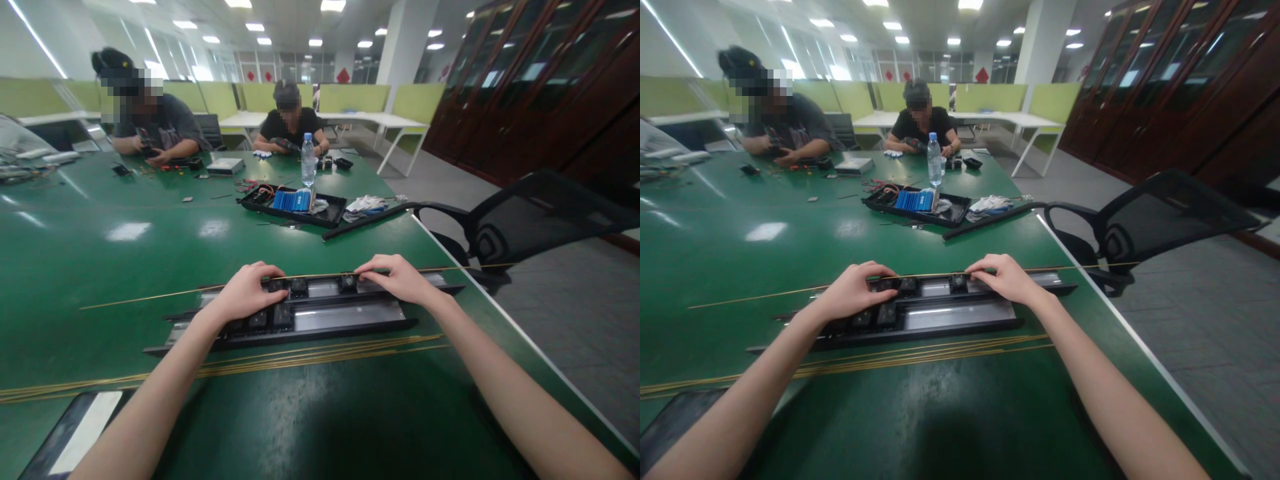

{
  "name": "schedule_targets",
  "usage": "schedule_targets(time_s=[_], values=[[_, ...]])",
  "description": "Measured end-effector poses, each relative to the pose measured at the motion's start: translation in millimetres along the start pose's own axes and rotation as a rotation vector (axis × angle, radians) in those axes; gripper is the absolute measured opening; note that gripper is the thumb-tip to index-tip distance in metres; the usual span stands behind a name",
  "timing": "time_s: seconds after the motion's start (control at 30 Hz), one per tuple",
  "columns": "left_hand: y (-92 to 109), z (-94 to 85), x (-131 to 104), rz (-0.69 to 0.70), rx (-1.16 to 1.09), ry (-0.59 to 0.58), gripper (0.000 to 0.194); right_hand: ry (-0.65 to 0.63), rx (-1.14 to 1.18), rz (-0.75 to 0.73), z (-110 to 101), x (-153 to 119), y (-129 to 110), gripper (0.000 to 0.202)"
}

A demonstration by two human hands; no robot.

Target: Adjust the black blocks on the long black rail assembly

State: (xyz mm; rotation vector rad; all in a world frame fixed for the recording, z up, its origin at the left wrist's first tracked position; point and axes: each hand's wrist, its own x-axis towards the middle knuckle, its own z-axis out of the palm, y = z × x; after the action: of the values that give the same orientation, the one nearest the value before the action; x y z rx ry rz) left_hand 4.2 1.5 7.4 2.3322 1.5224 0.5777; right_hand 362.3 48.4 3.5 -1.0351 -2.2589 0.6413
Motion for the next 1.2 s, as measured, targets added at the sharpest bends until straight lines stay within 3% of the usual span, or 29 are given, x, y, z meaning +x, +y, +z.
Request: schedule_targets(time_s=[1.2], values=[[2.7, -1.3, -0.3, -0.004, 0.004, -0.009, 0.035, -0.046, -0.053, 0.069, -21.5, -4.9, 8.4, 0.018]])
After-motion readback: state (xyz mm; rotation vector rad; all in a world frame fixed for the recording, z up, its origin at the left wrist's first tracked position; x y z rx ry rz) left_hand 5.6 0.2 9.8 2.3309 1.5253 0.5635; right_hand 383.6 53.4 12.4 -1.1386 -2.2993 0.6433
